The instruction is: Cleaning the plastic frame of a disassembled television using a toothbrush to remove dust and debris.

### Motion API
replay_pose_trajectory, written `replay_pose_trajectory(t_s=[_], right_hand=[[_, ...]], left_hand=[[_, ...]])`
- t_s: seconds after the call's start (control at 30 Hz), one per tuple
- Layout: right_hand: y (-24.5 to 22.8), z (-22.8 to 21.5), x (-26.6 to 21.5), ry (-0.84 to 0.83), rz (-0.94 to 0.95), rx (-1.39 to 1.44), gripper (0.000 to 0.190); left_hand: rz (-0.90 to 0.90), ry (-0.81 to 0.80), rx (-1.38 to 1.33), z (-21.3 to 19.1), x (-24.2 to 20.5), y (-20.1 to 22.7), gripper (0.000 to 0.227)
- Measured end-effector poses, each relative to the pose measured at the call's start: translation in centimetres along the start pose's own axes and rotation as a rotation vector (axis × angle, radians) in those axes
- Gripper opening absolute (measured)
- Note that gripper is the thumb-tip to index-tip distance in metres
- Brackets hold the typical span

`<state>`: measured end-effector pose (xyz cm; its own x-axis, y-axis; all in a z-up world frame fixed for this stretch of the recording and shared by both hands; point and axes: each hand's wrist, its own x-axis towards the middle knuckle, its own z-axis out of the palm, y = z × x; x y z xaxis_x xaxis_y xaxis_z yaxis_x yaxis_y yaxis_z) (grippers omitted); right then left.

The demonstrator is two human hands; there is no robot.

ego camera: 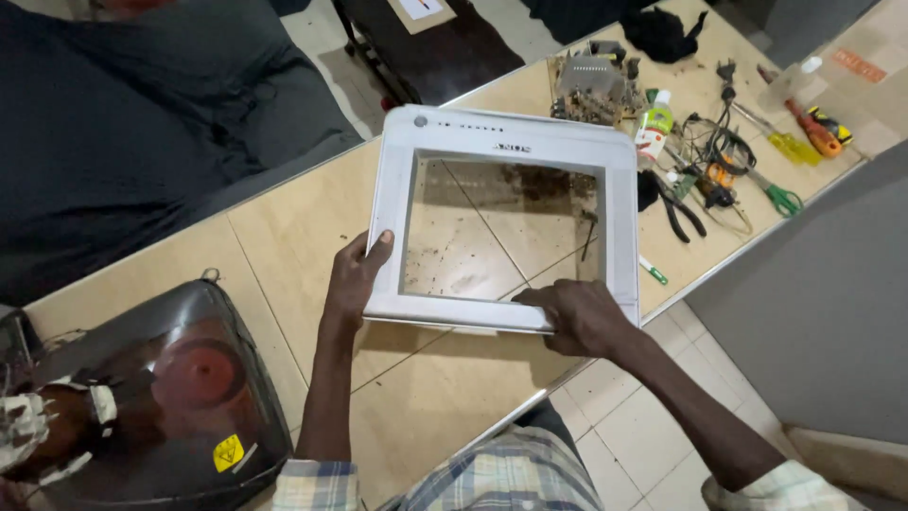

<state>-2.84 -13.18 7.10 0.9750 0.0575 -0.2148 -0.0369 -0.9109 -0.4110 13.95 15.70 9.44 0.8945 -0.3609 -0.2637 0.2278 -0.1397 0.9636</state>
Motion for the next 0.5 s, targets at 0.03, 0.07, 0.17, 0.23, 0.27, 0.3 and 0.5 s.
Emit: replay_pose_trajectory(t_s=[0.03,0.07,0.17,0.23,0.27,0.3,0.5], right_hand=[[0.0,-0.7,0.4,-0.056,0.048,-0.054,0.067],[0.3,-0.8,0.5,-0.043,0.046,-0.066,0.067],[0.4,-0.4,0.4,-0.063,0.01,-0.159,0.069],[0.2,-0.6,0.6,-0.013,-0.055,-0.188,0.063],[0.1,-0.4,0.8,-0.016,-0.054,-0.185,0.063],[0.0,-0.3,0.9,-0.012,-0.061,-0.143,0.059],[-0.7,-0.4,1.4,-0.097,0.0,-0.146,0.05]], left_hand=[[0.046,0.007,-0.016,0.3,0.1,0.7,0.065],[0.062,0.006,-0.022,0.3,0.2,1.0,0.065],[0.082,0.04,-0.038,-0.1,-0.4,0.6,0.07],[0.145,0.05,-0.07,-0.4,-0.1,0.0,0.072],[0.141,0.049,-0.068,-0.4,-0.3,0.2,0.072],[0.109,0.055,-0.096,-0.5,-0.6,0.5,0.067],[-0.017,0.099,-0.113,-0.4,-1.4,-0.4,0.06]])
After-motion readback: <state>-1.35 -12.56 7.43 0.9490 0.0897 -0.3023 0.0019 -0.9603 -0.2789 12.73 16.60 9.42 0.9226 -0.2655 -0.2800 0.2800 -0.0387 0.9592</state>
